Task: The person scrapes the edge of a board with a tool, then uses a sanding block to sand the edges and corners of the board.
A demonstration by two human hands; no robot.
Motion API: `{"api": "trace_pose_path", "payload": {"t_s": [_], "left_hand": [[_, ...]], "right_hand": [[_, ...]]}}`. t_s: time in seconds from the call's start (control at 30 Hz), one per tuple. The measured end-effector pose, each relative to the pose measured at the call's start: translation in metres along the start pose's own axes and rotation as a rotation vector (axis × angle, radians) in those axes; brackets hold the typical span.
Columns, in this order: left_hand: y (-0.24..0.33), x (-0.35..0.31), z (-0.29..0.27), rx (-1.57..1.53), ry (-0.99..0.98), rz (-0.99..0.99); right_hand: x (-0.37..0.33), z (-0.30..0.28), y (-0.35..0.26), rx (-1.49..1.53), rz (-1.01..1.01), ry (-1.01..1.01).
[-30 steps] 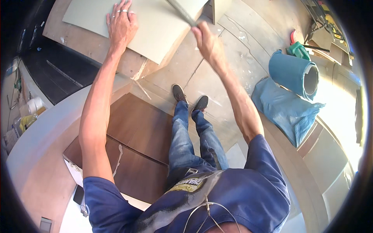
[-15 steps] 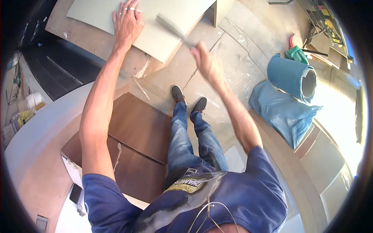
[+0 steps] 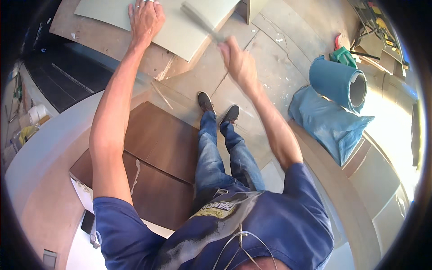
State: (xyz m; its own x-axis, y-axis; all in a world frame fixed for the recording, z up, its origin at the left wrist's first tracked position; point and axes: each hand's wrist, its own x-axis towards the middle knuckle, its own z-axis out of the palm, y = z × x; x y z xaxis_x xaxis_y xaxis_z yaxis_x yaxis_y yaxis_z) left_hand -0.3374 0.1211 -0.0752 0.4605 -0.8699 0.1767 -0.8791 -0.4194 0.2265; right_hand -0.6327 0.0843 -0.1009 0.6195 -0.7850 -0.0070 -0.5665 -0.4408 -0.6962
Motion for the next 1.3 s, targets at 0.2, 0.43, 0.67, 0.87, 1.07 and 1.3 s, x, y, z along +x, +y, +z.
{"api": "trace_pose_path", "payload": {"t_s": [0.2,0.43,0.67,0.87,1.07,1.3], "left_hand": [[0.003,0.007,0.000,-0.076,0.038,0.046],[-0.013,0.005,0.004,-0.059,0.099,0.032],[-0.015,-0.001,0.001,-0.251,0.091,-0.029],[-0.017,0.002,0.004,-0.271,0.144,-0.015],[-0.022,0.001,0.008,-0.378,0.137,-0.014],[-0.024,-0.002,0.020,-0.316,0.167,0.014]], "right_hand": [[0.006,-0.001,-0.012,0.008,0.077,-0.009],[-0.034,0.018,-0.044,0.072,0.058,-0.105],[-0.057,0.018,-0.047,0.026,0.069,-0.139],[-0.063,0.019,-0.053,0.033,0.076,-0.136],[-0.041,0.018,-0.055,0.014,0.055,-0.123],[-0.036,0.015,-0.052,0.022,0.024,-0.103]]}}
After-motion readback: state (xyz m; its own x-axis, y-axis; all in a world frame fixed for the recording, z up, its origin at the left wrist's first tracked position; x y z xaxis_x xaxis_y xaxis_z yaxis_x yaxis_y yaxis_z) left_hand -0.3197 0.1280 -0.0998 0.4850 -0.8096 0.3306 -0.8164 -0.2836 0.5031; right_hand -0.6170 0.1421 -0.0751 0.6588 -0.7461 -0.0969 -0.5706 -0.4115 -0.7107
